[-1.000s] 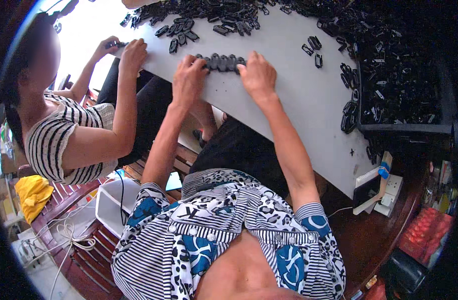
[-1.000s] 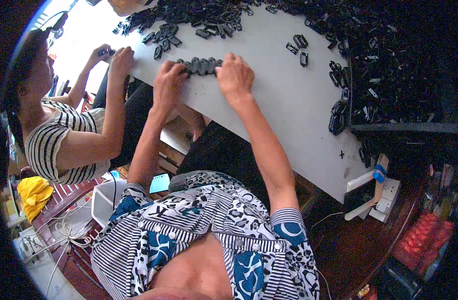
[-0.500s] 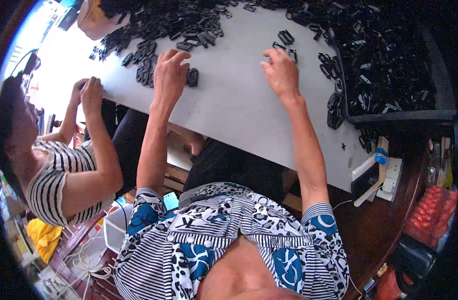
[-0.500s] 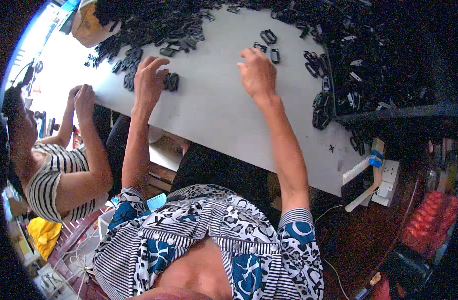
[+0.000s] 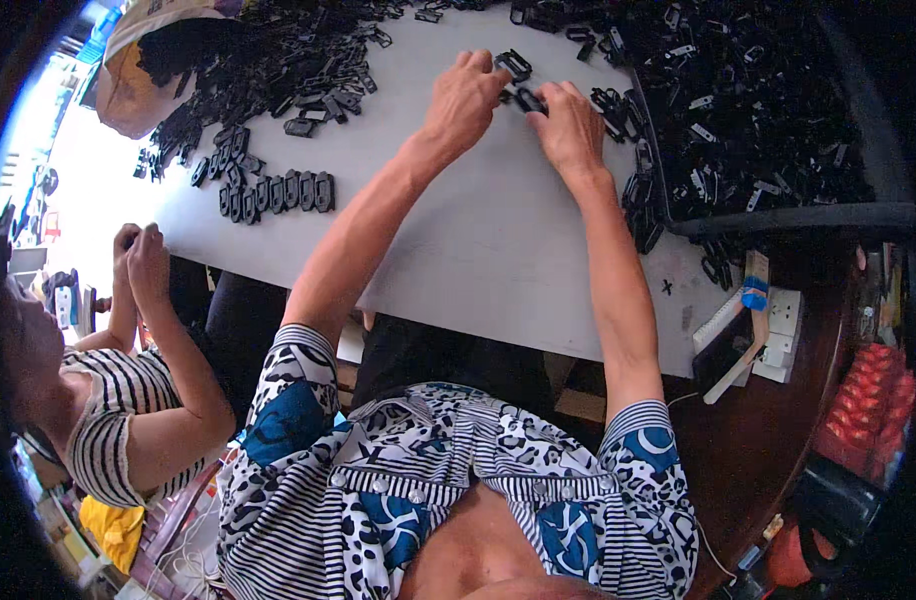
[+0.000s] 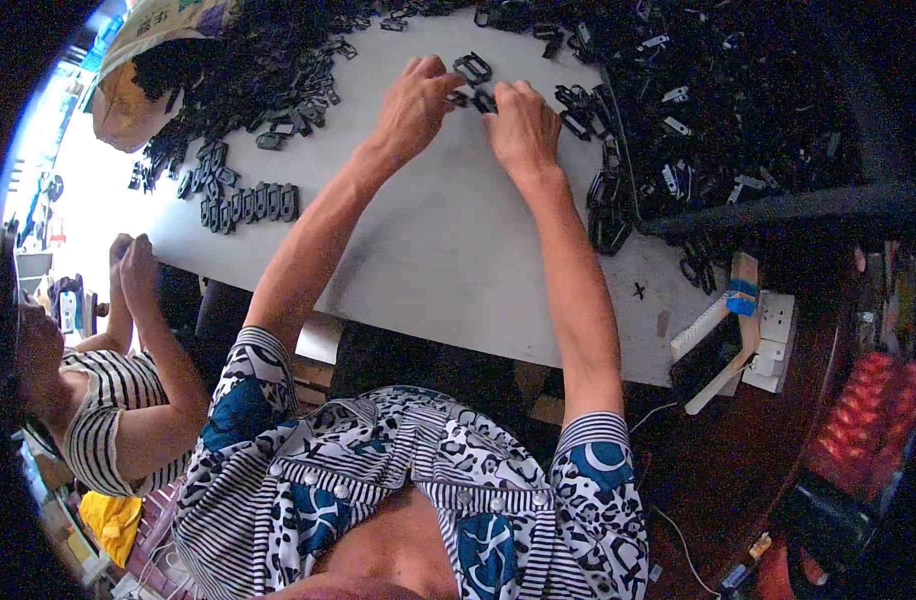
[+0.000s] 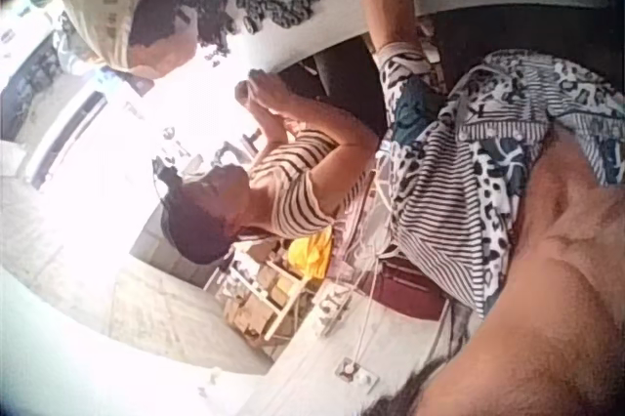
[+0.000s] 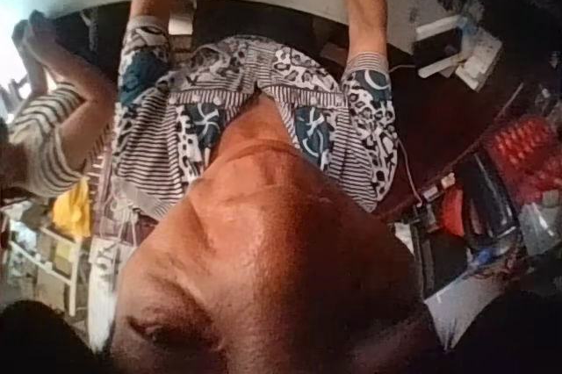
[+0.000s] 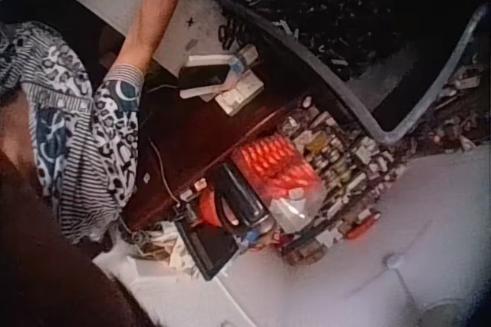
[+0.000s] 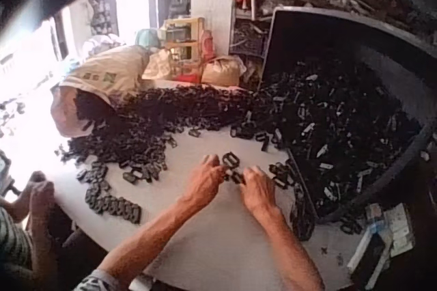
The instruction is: The person assembles small black plastic and metal components by hand at a table.
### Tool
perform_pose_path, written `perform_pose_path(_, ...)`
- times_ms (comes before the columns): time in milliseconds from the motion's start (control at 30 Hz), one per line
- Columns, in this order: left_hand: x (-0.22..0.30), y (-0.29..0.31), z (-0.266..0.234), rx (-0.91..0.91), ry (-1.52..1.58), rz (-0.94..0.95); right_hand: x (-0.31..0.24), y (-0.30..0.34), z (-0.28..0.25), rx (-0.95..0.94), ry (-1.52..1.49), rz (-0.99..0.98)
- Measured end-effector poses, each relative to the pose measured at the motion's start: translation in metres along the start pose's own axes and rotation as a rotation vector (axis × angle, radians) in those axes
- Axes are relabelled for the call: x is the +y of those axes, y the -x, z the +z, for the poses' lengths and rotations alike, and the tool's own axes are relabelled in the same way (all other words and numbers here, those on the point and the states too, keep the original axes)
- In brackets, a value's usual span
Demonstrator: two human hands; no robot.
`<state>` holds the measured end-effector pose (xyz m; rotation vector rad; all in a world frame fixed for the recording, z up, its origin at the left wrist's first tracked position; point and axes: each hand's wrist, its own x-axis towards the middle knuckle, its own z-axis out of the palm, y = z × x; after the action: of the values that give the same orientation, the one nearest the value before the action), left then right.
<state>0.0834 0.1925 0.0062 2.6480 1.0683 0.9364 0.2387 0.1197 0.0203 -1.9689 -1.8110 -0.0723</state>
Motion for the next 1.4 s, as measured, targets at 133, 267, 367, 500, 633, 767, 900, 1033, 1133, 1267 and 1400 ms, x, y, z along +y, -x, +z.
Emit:
perform_pose_path(133, 0.001, 0.002, 0.016, -0.067, -0.048, 0.052, 0.006, 0.012, 0.001, -0.002, 0.042, -0.042)
perform_pose_path(267, 0.003, 0.015, -0.002, -0.075, 0.290, -0.119, 0.007, 0.027, -0.011, -0.029, 0.130, -0.098)
perform_pose_path(367, 0.002, 0.031, -0.016, -0.134, 1.043, -0.516, 0.005, 0.046, -0.011, -0.053, 0.277, -0.181)
perform_pose_path(500, 0.014, 0.055, -0.041, -0.188, 1.422, -0.646, -0.003, 0.083, -0.019, 0.001, 0.280, -0.325)
perform_pose_path(633, 0.018, 0.082, -0.045, -0.171, 1.256, -0.571, 0.012, 0.093, -0.034, 0.061, 0.071, -0.341)
perform_pose_path(767, 0.050, 0.103, -0.043, -0.145, 1.141, -0.514, 0.007, 0.086, -0.048, 0.018, -0.112, -0.209)
perform_pose_path(900, 0.069, 0.111, -0.042, -0.124, 0.526, -0.267, -0.004, 0.082, -0.037, -0.063, -0.110, -0.214)
perform_pose_path(1033, 0.067, 0.114, -0.045, -0.128, 0.448, -0.209, -0.004, 0.081, -0.035, -0.115, -0.055, -0.208)
perform_pose_path(1133, 0.063, 0.119, -0.047, -0.070, 0.364, -0.205, 0.002, 0.077, -0.043, -0.109, -0.072, -0.259)
perform_pose_path(1267, 0.057, 0.123, -0.044, -0.046, 0.296, -0.218, 0.010, 0.069, -0.040, -0.051, -0.069, -0.499)
perform_pose_path(1400, 0.054, 0.123, -0.040, -0.049, 0.300, -0.215, 0.017, 0.064, -0.033, -0.161, -0.095, -0.516)
